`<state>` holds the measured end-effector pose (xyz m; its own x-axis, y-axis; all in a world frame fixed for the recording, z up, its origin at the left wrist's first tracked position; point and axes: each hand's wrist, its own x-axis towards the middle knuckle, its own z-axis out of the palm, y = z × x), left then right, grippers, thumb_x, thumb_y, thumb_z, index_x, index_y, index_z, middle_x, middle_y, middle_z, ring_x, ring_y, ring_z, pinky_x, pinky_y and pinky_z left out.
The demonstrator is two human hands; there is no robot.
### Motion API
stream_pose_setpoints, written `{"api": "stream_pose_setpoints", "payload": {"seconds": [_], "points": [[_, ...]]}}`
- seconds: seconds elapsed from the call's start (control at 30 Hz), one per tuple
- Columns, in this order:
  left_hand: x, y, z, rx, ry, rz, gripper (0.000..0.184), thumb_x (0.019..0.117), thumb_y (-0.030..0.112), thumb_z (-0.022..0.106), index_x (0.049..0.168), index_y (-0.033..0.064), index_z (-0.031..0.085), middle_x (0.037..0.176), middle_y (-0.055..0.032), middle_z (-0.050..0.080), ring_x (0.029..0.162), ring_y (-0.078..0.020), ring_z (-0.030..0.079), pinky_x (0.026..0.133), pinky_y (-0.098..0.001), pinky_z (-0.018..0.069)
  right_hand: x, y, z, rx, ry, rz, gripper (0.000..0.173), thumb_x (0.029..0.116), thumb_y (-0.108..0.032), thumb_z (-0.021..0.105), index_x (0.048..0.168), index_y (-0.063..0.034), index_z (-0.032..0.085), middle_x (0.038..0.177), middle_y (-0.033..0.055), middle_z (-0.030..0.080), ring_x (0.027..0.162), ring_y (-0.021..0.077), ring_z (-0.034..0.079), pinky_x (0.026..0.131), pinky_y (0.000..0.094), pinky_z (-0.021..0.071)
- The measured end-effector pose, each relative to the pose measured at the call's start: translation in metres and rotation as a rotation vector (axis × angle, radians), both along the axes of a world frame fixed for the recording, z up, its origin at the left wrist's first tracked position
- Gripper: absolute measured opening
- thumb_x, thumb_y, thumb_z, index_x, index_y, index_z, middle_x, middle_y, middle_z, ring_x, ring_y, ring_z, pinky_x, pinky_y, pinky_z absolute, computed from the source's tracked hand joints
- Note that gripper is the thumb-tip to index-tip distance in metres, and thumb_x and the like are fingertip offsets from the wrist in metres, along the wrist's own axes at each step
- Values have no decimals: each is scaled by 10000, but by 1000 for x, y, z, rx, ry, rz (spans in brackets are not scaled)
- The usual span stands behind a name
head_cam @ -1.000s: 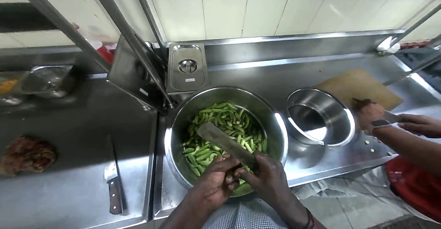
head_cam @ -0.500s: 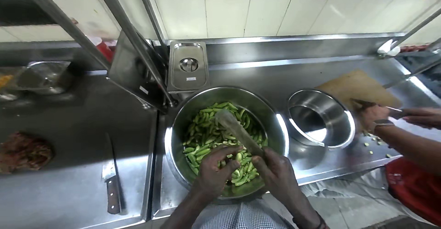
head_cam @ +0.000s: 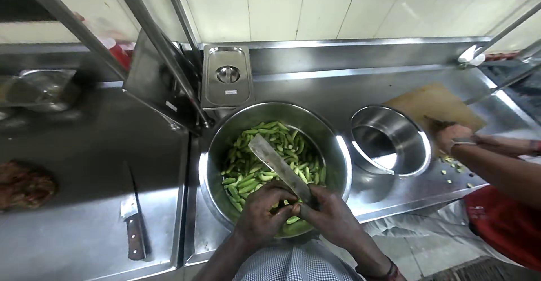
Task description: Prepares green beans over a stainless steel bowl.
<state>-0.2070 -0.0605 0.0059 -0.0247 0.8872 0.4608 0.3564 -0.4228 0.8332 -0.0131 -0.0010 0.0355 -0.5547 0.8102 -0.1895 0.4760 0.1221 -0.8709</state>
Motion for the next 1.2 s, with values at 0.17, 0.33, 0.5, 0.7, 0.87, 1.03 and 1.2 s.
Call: {"api": "stream_pose_setpoints", "payload": {"seconds": [0.17, 0.33, 0.5, 0.7, 0.87, 1.03, 1.2], "points": [[3, -3, 0, -60, -30, 69, 90, 894, 219, 766, 882, 138, 731, 915, 56, 705, 834, -17, 667, 750, -199, 593, -2, -4, -5, 107, -57, 5, 476, 955, -645, 565, 856, -191, 671, 622, -69, 533, 546, 65, 525, 518, 301, 462], [5, 0, -5, -61, 87, 54, 85, 919, 174, 700, 948, 120, 759, 976, 38, 715, 966, -39, 662, 861, -240, 574, 0, -1, -9, 145, -66, -8, 528, 940, -703, 531, 839, -204, 670, 599, -76, 515, 525, 69, 515, 496, 310, 454], [-18, 11, -13, -182, 182, 117, 257, 946, 108, 615, 1174, 52, 721, 1228, -90, 684, 1108, -193, 667, 960, -422, 560, 5, -1, -5, 33, 64, 72, 443, 963, -591, 591, 847, -172, 680, 618, -87, 517, 532, 24, 489, 504, 242, 430], [-61, 41, 9, -717, -478, 240, 322, 1093, 168, 406, 1336, 152, 617, 1013, -30, 637, 587, -91, 502, 493, -224, 425, 9, -4, -11, 214, 50, -75, 585, 1032, -641, 366, 823, -186, 669, 594, -65, 503, 515, 69, 500, 495, 309, 452], [-71, 57, 4, -912, 634, 158, 222, 1005, 217, 645, 1116, 37, 713, 1040, -219, 708, 981, -418, 681, 838, -636, 536, 10, 2, -12, 216, -59, -121, 476, 981, -635, 501, 836, -209, 655, 595, -67, 513, 506, 92, 504, 480, 320, 447], [-51, 73, -13, -1036, 1195, -3, 181, 982, 144, 617, 1100, 46, 713, 1097, -185, 705, 1041, -405, 675, 853, -586, 544, 9, 2, -15, 221, -70, -151, 458, 966, -635, 525, 844, -211, 645, 601, -66, 519, 513, 94, 512, 486, 324, 450], [-61, 84, -23, -1032, 1176, -59, 183, 964, 190, 625, 1065, 67, 717, 1072, -170, 711, 1027, -390, 682, 848, -601, 544, 11, 4, -19, 200, -54, -217, 427, 974, -602, 539, 879, -197, 636, 608, -52, 518, 511, 103, 511, 482, 322, 446]]}}
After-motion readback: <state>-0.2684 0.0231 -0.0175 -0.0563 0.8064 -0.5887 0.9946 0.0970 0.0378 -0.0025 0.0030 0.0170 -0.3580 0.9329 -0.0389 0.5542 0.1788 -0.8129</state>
